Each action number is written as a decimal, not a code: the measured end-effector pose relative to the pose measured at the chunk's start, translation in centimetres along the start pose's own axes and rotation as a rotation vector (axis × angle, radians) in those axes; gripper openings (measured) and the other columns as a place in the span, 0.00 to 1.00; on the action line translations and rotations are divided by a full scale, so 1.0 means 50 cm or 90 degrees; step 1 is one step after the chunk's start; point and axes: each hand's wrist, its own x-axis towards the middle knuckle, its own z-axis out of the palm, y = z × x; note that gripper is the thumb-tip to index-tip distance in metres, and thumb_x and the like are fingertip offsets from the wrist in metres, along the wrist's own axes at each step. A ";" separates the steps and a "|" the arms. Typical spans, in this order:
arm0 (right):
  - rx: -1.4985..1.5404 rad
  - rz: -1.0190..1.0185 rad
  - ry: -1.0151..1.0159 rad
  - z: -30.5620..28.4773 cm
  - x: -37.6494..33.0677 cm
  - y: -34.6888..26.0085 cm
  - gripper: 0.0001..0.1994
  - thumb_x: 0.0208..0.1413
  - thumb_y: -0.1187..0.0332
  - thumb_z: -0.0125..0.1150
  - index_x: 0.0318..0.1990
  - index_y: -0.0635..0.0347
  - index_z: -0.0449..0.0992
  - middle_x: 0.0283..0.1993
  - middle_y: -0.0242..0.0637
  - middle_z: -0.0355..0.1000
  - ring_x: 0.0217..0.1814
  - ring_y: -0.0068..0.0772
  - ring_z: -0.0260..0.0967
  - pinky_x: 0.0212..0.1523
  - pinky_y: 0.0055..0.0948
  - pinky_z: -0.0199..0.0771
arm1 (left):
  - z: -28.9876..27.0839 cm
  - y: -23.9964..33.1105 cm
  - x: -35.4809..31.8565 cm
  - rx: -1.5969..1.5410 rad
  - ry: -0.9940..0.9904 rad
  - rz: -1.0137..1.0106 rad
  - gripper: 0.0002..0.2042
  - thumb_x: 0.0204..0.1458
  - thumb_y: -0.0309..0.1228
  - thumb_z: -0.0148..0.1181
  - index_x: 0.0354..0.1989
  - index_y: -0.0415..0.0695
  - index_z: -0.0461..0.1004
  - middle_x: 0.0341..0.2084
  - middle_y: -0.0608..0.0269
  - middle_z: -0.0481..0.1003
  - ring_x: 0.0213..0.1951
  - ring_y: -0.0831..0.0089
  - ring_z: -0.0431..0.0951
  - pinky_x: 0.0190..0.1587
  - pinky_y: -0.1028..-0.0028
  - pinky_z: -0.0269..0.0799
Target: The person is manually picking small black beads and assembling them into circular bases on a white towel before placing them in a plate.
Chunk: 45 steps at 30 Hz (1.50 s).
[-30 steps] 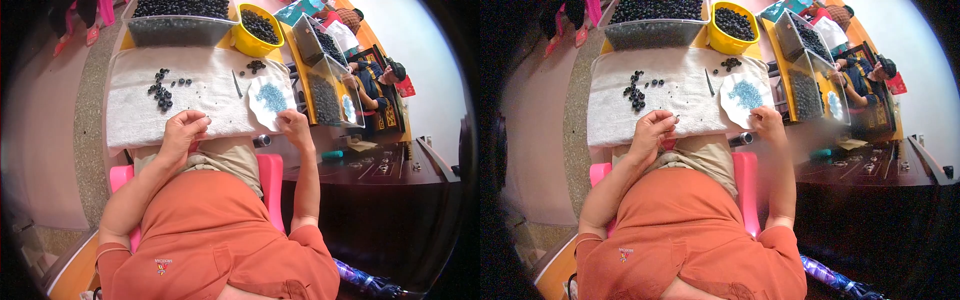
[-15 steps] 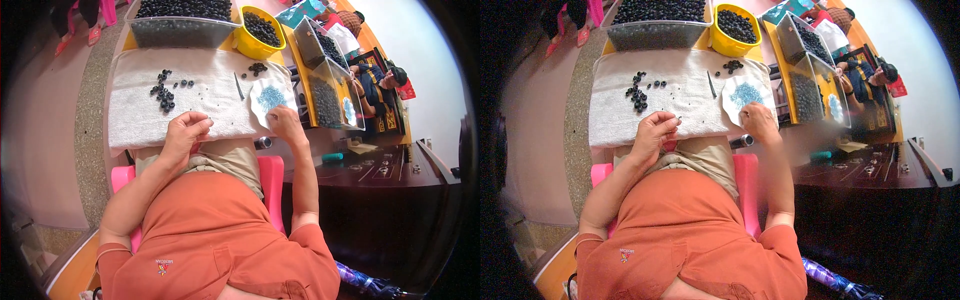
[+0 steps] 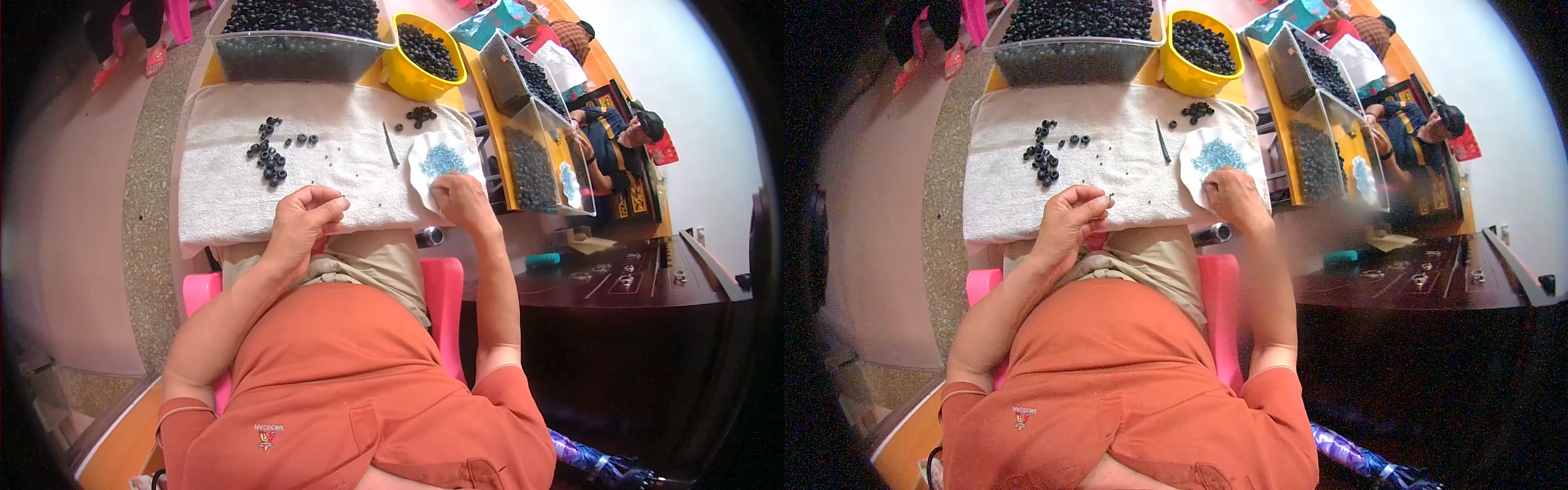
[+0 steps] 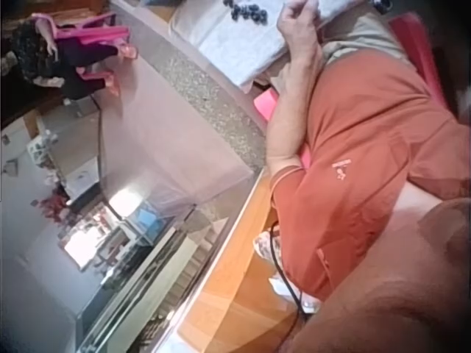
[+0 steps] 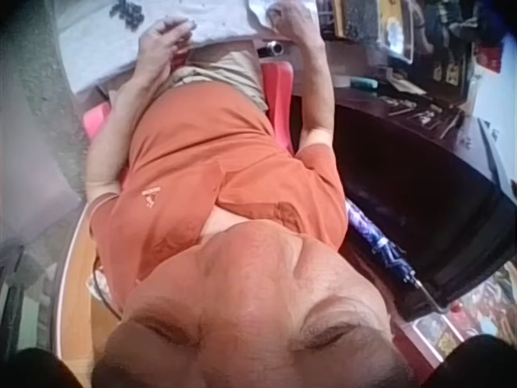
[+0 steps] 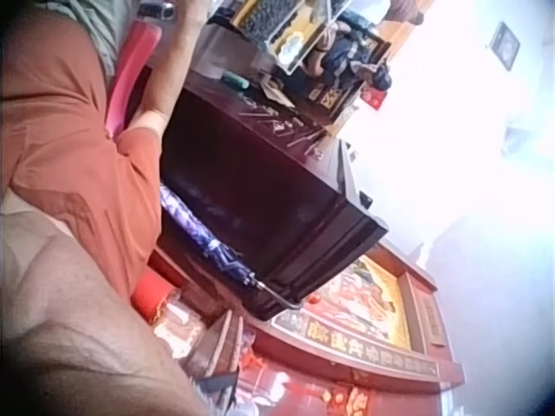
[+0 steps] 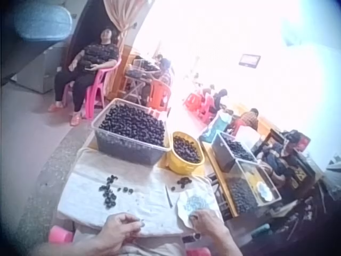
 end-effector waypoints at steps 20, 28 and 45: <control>0.040 0.006 0.031 -0.007 -0.013 0.035 0.10 0.49 0.69 0.60 0.37 0.62 0.81 0.36 0.50 0.76 0.39 0.53 0.76 0.43 0.40 0.76 | 0.001 0.002 -0.001 -0.010 -0.005 -0.001 0.06 0.55 0.27 0.64 0.39 0.41 0.75 0.34 0.63 0.79 0.33 0.80 0.77 0.37 0.79 0.76; 0.517 0.112 0.048 -0.007 -0.013 -0.024 0.04 0.53 0.78 0.65 0.36 0.68 0.80 0.30 0.39 0.78 0.30 0.29 0.77 0.34 0.24 0.77 | -0.005 -0.004 0.003 -0.005 -0.012 0.009 0.06 0.55 0.26 0.63 0.39 0.41 0.75 0.33 0.63 0.79 0.32 0.80 0.77 0.37 0.79 0.76; 0.919 -0.047 -0.275 0.057 0.034 -0.173 0.04 0.51 0.79 0.68 0.33 0.71 0.79 0.35 0.40 0.75 0.35 0.29 0.75 0.37 0.25 0.76 | 0.000 0.019 -0.011 -0.040 -0.196 -0.033 0.07 0.55 0.27 0.64 0.39 0.41 0.75 0.34 0.63 0.78 0.33 0.78 0.78 0.37 0.78 0.76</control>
